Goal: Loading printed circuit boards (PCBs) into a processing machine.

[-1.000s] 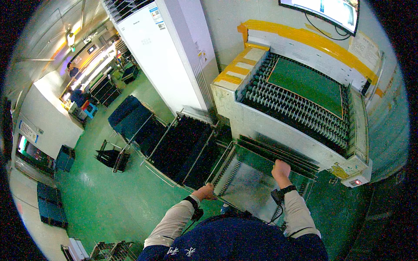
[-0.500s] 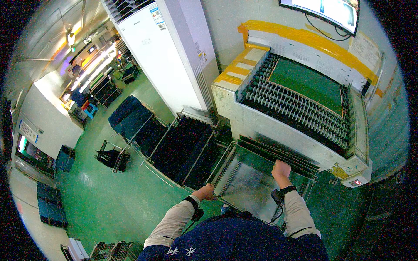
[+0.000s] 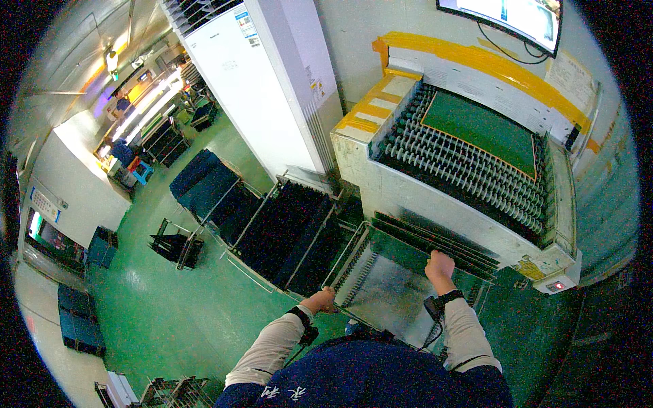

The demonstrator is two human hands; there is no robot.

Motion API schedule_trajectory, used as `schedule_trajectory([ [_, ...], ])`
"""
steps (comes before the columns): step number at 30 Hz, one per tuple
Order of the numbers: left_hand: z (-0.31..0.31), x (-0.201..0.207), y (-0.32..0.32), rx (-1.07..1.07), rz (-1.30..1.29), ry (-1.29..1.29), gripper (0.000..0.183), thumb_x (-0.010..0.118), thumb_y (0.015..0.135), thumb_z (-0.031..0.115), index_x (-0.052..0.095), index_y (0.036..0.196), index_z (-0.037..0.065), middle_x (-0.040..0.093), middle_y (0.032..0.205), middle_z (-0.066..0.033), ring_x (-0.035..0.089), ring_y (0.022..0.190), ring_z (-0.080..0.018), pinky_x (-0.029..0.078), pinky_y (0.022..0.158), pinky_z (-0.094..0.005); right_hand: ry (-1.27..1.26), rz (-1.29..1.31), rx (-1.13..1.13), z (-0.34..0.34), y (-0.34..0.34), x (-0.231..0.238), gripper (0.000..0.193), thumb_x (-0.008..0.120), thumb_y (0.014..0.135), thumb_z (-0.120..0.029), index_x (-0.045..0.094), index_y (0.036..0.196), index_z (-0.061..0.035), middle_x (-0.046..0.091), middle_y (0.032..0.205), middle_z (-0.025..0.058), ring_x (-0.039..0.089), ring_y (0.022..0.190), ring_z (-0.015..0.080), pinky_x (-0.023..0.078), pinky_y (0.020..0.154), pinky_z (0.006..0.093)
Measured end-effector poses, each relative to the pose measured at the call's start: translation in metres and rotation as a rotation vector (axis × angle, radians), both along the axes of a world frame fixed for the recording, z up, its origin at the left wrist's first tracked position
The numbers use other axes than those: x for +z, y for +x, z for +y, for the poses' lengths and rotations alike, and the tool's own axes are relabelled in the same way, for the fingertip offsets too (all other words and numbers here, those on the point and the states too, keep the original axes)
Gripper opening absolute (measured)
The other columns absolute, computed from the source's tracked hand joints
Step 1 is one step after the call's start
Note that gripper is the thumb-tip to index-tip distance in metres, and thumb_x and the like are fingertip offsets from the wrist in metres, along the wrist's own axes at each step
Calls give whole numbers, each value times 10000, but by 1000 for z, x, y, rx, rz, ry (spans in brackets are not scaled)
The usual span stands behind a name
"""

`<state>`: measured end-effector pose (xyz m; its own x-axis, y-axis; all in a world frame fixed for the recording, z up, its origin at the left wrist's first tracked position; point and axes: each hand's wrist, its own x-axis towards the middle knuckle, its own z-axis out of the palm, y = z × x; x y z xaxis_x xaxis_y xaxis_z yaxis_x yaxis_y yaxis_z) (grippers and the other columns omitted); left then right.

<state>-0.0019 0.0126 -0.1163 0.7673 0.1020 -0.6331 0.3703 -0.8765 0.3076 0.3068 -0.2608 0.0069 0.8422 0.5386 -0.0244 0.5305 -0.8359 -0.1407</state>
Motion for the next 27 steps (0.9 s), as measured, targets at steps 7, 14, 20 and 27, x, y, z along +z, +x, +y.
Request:
schedule_trajectory([
  [7, -6, 17, 4, 51, -8, 5, 895, 773, 659, 440, 408, 1211, -163, 445, 1239, -329, 533, 1087, -439, 480, 895, -437, 25, 10, -5, -3, 2, -4, 178, 653, 760, -201, 586, 795, -39, 627, 804, 164, 616, 800, 354, 477, 679, 470],
  [14, -8, 22, 2, 88, 23, 11, 904, 776, 652, 428, 398, 1240, -145, 427, 1267, -312, 512, 1112, -443, 468, 915, -441, 33, -12, 3, 0, 0, -2, 177, 651, 759, -205, 588, 788, -42, 628, 791, 158, 619, 792, 347, 481, 672, 467],
  [20, -10, 52, 7, 109, 50, -32, 906, 773, 644, 442, 409, 1229, -147, 422, 1268, -319, 522, 1104, -431, 470, 914, -429, -11, -7, 10, -3, 3, -5, 183, 626, 756, -226, 621, 844, -65, 654, 844, 140, 645, 809, 315, 506, 686, 445],
  [27, -5, 26, 7, 35, 35, -8, 908, 774, 635, 457, 426, 1210, -153, 426, 1251, -337, 539, 1076, -431, 478, 902, -422, 27, -25, 7, -2, 2, -7, 167, 653, 748, -208, 601, 791, -56, 635, 795, 144, 628, 785, 332, 489, 666, 459],
])
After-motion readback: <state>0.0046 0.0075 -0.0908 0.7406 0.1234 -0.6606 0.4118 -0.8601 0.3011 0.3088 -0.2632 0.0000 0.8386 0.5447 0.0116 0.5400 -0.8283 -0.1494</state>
